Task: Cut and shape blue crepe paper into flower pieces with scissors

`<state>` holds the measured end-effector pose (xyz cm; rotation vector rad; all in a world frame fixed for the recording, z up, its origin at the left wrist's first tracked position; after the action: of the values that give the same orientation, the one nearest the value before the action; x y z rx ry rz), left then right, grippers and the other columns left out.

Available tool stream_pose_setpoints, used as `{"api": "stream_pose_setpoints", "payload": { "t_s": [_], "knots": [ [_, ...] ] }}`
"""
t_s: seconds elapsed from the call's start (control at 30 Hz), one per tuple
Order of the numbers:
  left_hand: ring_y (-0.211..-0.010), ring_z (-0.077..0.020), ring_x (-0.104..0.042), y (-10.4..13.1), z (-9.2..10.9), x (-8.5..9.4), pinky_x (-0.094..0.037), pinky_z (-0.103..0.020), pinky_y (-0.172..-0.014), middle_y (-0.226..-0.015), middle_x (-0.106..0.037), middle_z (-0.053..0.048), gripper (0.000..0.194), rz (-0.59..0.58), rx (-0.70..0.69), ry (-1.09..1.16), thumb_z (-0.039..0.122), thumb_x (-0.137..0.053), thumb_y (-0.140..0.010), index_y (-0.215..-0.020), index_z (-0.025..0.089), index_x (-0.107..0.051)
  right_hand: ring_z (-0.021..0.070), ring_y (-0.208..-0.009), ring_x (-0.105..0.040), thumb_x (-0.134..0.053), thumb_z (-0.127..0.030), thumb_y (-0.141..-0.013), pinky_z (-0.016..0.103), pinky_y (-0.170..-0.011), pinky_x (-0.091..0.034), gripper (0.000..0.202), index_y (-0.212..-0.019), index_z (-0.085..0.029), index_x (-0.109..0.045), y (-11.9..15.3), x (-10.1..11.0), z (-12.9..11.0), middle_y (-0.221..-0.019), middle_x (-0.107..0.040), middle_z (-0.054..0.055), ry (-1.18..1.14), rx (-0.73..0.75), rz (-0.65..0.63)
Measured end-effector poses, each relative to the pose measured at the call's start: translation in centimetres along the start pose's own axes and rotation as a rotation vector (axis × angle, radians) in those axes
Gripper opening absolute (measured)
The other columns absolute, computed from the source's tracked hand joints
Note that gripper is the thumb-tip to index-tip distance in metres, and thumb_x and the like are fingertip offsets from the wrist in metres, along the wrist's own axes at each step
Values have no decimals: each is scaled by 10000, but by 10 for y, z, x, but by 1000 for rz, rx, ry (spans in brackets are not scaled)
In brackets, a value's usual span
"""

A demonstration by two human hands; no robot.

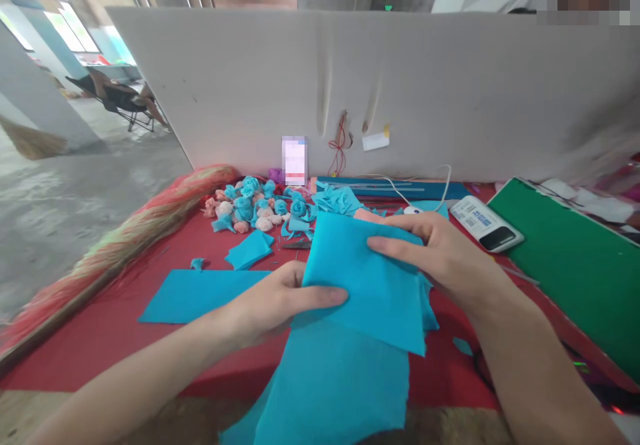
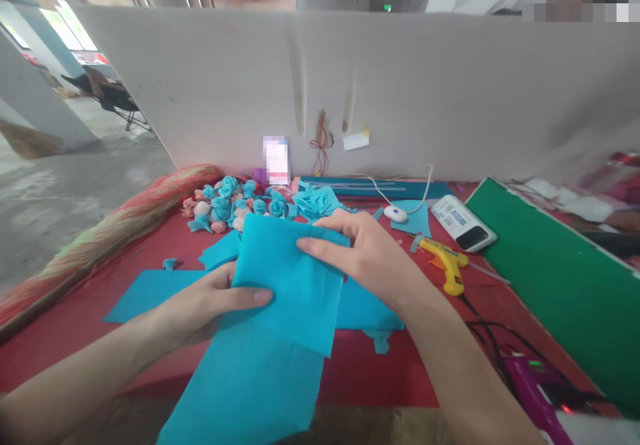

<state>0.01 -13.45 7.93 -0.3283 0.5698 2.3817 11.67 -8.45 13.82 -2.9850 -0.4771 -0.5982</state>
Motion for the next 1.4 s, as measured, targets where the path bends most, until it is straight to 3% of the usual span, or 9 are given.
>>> {"api": "stream_pose_setpoints", "payload": {
  "t_s": [0.37,0.5,0.6,0.67,0.73,0.8,1.13,1.3,1.4],
  "knots": [
    [-779,-173,-643,13,-69,59,-500,-216,-647,-825,-706,18,266,-40,305,-461,362,-698,-621,-812,182,-658,129,-475,-493,-643,-441,-648,220,-396,-393,293,-754,-168,-630,19,51,121,-533,-542,-13,-154,-219,472],
    [-458,-129,-579,23,-59,66,-380,-184,-398,-460,-577,32,333,-195,331,-1150,478,-582,-713,-578,176,-621,92,-381,-377,-618,-446,-660,215,-347,-313,299,-679,-149,-590,34,37,151,-439,-426,-42,-79,-280,433],
    [-665,-208,-638,12,-14,60,-476,-271,-599,-664,-661,-58,347,238,5,-1638,407,-450,-831,-718,151,-656,88,-363,-335,-603,-452,-665,216,-340,-278,302,-622,-157,-557,39,27,160,-408,-371,-52,-5,-283,415],
    [-1006,-256,-579,-1,-15,31,-437,-387,-868,-1042,-645,-116,352,278,-211,-1696,282,-315,-897,-1022,135,-609,103,-391,-360,-604,-455,-660,225,-363,-298,307,-581,-167,-533,40,25,162,-426,-392,-39,37,-268,419],
    [-1232,-242,-403,-17,-39,-12,-290,-448,-1033,-1314,-474,-101,397,22,-477,-1713,286,-275,-915,-1242,155,-458,140,-477,-440,-616,-447,-643,239,-429,-356,302,-557,-173,-522,39,29,163,-477,-458,-13,70,-249,445],
    [-1319,-246,-252,-33,-67,-29,-214,-480,-1068,-1437,-269,-96,514,-148,-523,-1712,406,-275,-906,-1357,158,-280,181,-600,-515,-635,-426,-618,247,-514,-401,277,-565,-172,-539,40,34,165,-556,-533,10,86,-243,470],
    [-1338,-284,-175,-27,-76,-21,-188,-527,-1061,-1455,-207,-113,594,-117,-429,-1800,459,-318,-875,-1375,149,-234,114,-325,-501,-445,-494,-770,240,-309,-397,395,-973,-163,-518,70,-4,183,-641,-519,-17,-177,-476,360],
    [-1293,-282,-295,-8,-84,-13,-260,-483,-1051,-1411,-329,-106,535,-41,-423,-1836,385,-378,-869,-1350,165,-302,99,-320,-504,-443,-485,-772,223,-330,-415,344,-852,-171,-559,68,-4,184,-630,-512,-19,-144,-489,326],
    [-1168,-248,-459,7,-77,10,-379,-419,-980,-1294,-489,-80,428,152,-349,-1815,265,-397,-865,-1286,195,-394,96,-301,-470,-478,-473,-753,215,-306,-379,334,-807,-161,-582,62,5,186,-552,-480,-36,-77,-466,292]
  ]
}}
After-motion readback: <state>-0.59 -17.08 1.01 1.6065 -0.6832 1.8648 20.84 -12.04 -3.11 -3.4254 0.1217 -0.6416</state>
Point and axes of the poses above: each hand's wrist, its own y-axis away from the middle knuckle, its own x-axis out of the back of the hand, z = x × y, the point moved 9 cm from there along -y, towards the middle knuckle
